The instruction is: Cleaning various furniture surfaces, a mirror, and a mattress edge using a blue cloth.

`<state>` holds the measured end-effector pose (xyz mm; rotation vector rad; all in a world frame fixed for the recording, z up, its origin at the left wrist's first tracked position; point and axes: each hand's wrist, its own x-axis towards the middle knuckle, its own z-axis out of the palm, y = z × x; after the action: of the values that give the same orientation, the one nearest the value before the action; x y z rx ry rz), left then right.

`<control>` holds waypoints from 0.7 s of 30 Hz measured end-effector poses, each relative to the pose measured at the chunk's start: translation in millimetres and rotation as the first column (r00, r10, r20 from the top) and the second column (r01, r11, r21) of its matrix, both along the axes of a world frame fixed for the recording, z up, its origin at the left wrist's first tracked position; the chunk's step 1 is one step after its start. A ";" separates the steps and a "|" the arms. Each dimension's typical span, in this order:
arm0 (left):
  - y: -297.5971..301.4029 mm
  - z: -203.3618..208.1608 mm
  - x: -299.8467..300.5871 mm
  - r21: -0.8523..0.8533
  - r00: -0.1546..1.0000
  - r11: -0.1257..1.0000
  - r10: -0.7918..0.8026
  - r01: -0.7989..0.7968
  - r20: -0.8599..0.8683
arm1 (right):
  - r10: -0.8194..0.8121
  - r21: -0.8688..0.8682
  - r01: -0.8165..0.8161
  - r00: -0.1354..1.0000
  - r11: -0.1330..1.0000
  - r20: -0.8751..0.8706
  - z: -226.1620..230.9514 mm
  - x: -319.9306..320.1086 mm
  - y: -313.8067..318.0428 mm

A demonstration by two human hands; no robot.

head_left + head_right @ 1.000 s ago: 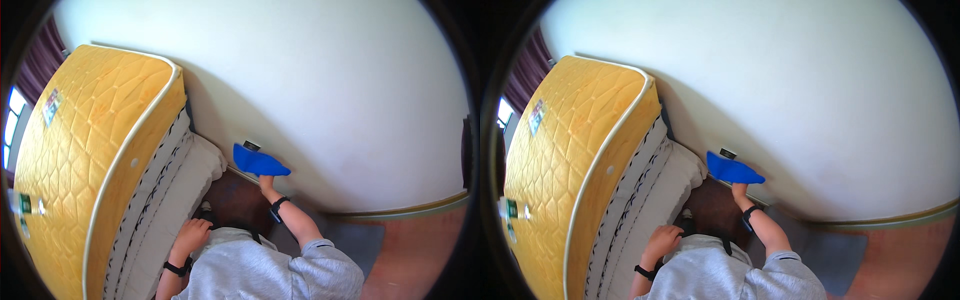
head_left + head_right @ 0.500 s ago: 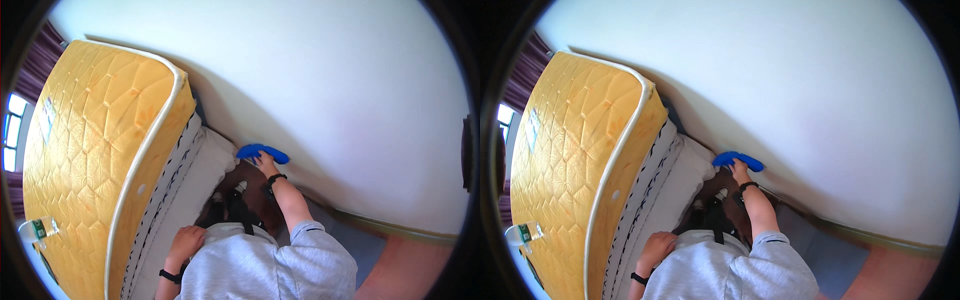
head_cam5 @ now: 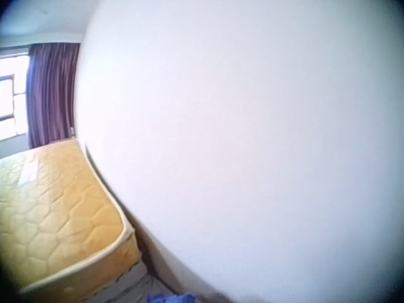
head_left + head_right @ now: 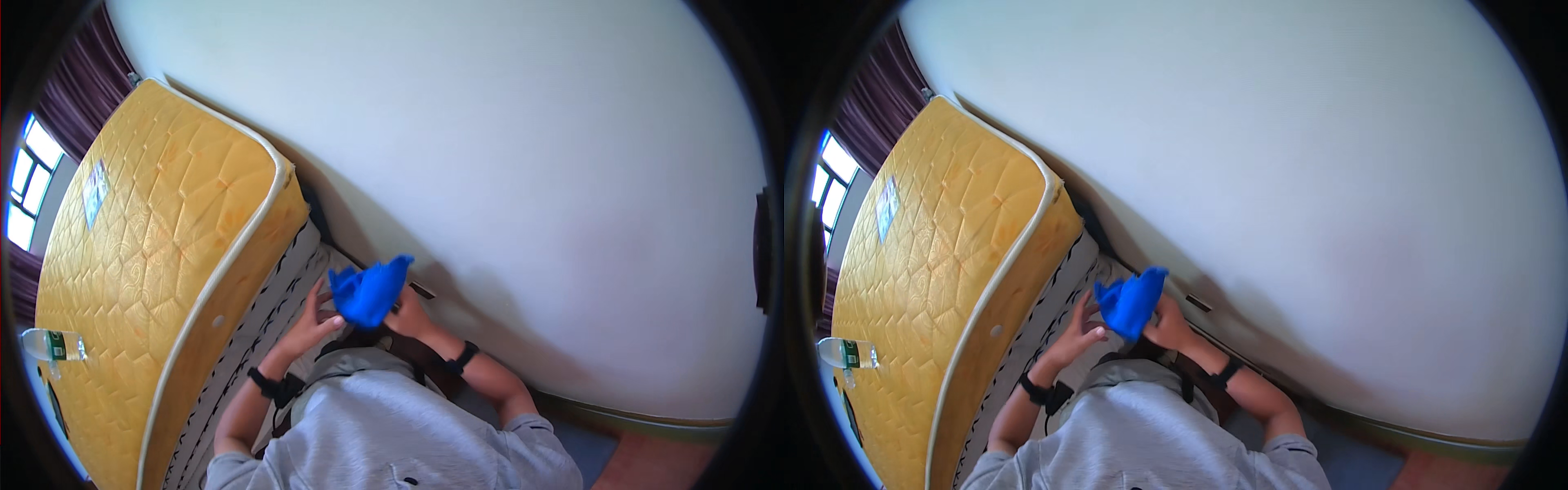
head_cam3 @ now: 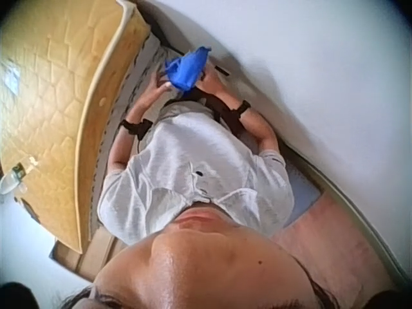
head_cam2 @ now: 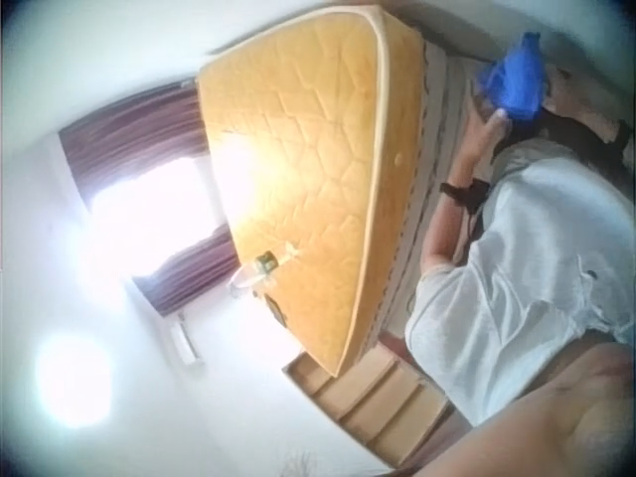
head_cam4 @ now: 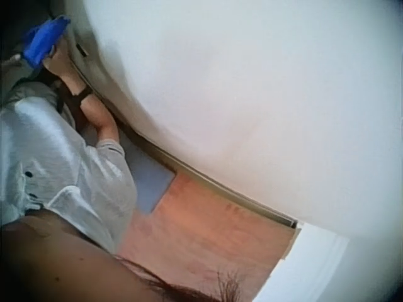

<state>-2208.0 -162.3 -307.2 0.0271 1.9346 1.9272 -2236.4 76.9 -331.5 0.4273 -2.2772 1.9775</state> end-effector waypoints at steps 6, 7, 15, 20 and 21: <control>39.5 52.1 -82.2 -0.005 0.853 0.871 -0.483 0.492 -0.197 | 0.005 0.430 0.175 0.923 0.886 -0.384 104.2 18.2 39.1; 39.5 63.6 -90.9 -0.079 0.830 0.836 -0.548 0.543 -0.102 | -0.016 0.431 0.200 0.918 0.880 -0.395 112.4 17.8 40.6; 67.5 164.2 -98.9 -0.214 0.546 0.885 -0.428 0.413 -0.720 | -0.061 0.230 0.685 0.372 0.691 -0.926 217.5 -33.9 26.3; 68.1 141.7 -119.6 0.098 0.667 0.987 0.160 -0.130 -0.728 | 0.094 0.185 0.706 0.166 0.684 -0.982 249.5 -52.8 7.2; 68.8 143.9 -127.7 0.263 0.611 0.925 0.379 -0.275 -0.694 | 0.102 0.121 0.703 0.070 0.700 -0.992 254.6 -55.5 9.3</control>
<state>-2335.7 -93.5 -163.2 0.6351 2.4287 2.5666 -2292.0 86.2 -76.9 0.8167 -1.6077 0.2163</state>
